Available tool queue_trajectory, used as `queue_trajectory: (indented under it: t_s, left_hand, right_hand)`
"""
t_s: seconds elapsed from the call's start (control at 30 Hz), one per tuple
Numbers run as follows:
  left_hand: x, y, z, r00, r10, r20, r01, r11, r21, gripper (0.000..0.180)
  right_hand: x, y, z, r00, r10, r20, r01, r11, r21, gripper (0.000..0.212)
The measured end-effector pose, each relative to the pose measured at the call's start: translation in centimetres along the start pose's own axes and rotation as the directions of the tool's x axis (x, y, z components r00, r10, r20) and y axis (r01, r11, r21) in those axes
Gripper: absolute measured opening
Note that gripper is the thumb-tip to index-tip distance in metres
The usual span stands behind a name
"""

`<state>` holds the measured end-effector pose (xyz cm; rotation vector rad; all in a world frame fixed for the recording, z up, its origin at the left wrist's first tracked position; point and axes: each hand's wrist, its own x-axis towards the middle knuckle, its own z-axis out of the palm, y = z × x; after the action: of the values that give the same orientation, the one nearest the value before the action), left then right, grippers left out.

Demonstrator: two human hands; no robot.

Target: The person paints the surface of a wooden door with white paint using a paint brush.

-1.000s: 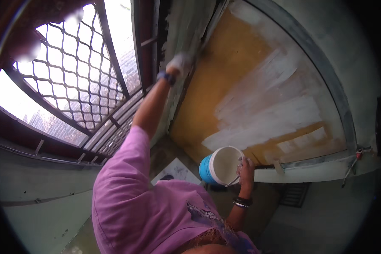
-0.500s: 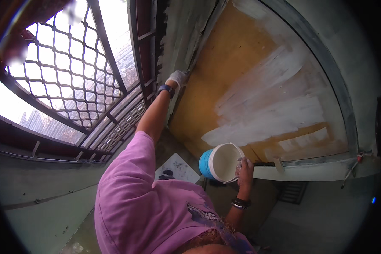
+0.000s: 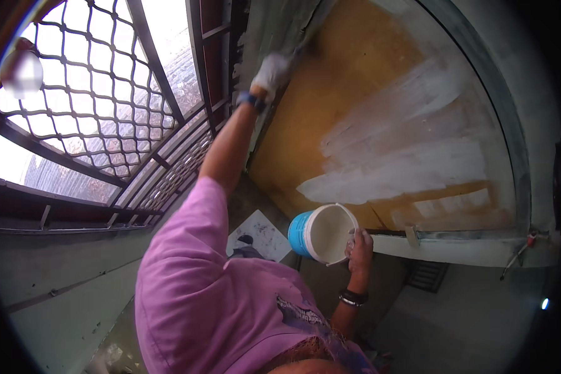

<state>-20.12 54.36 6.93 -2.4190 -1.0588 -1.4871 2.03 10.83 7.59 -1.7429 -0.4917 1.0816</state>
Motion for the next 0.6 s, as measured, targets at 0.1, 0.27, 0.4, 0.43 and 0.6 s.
queue_trajectory:
  t_s: [0.1,0.27,0.4,0.43,0.6]
  left_hand:
    - [-9.9,-0.9,4.1,0.758,-0.453,0.47,0.55,0.831,-0.086,0.029]
    - [-14.5,-7.3,8.0,0.559,-0.432,0.707,0.345,0.897,0.275,0.026]
    - [-1.6,-1.3,-2.3,0.835,-0.217,0.506,0.148,0.974,0.173,0.016]
    - [1.6,-0.2,-4.4,0.885,-0.111,0.452,0.005,0.974,0.228,0.012]
    - [9.3,5.0,-5.7,0.923,-0.292,-0.251,-0.044,0.568,-0.822,0.031]
  right_hand:
    - [-0.3,0.8,0.5,1.0,0.013,-0.021,-0.014,1.0,-0.023,0.021]
    - [-0.3,0.3,1.2,0.998,0.04,0.048,-0.036,0.997,-0.067,0.021]
    - [-1.0,0.2,0.1,1.0,0.028,0.014,-0.028,0.999,-0.026,0.024]
    - [-0.4,0.1,-0.1,0.999,0.037,0.009,-0.037,0.999,-0.022,0.024]
    - [-0.9,0.2,0.3,1.0,0.027,0.005,-0.027,0.999,-0.046,0.024]
